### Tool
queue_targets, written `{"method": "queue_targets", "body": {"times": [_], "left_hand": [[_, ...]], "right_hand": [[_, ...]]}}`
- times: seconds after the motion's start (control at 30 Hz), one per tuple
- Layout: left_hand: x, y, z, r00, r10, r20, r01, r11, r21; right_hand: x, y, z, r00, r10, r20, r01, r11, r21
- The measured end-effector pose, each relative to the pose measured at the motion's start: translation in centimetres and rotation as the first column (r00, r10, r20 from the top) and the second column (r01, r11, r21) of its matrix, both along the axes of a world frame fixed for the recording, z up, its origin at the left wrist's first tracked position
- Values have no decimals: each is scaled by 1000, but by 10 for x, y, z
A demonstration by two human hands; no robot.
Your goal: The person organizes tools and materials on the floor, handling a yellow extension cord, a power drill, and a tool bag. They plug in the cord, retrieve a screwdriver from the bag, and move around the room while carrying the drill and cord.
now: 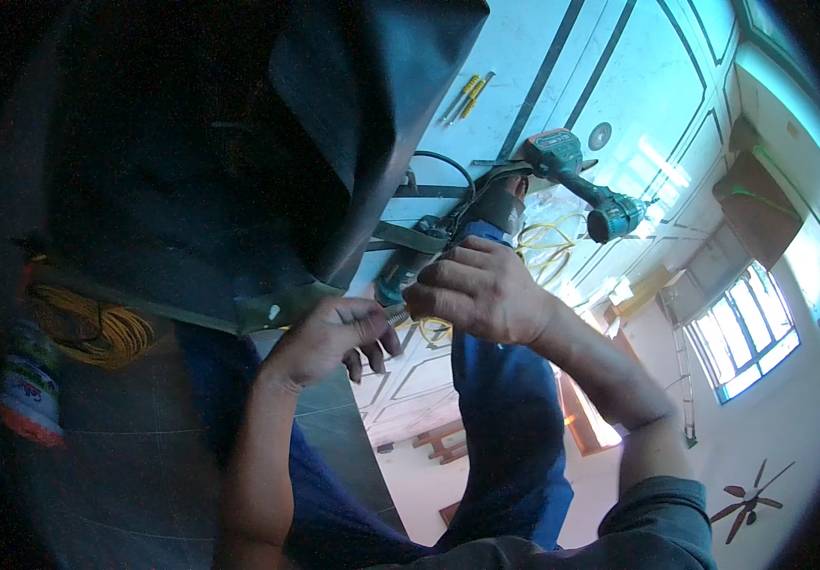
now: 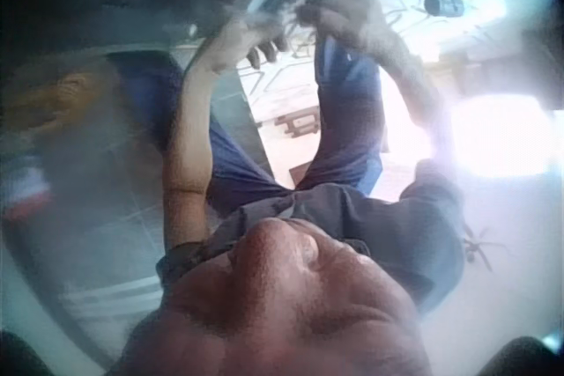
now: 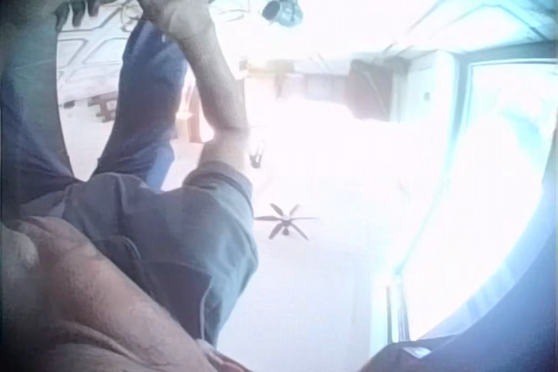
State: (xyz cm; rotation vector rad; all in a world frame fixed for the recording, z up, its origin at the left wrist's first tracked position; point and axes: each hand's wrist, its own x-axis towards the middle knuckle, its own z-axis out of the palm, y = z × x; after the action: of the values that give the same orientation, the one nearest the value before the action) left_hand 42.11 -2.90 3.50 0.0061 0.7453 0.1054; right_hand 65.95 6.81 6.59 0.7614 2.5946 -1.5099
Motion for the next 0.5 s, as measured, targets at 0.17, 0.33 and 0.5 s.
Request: {"method": "queue_targets", "body": {"times": [0.17,0.33,0.5], "left_hand": [[28,-15,17,951,123,284,-112,992,-55],[56,-33,45,960,231,-159,-67,740,669],[58,-42,42,883,273,-381,270,368,890]], "right_hand": [[9,34,26,914,382,-141,-379,924,45],[21,13,51,976,219,3,-214,957,-195],[17,-24,75,802,-143,580,537,596,-597]]}}
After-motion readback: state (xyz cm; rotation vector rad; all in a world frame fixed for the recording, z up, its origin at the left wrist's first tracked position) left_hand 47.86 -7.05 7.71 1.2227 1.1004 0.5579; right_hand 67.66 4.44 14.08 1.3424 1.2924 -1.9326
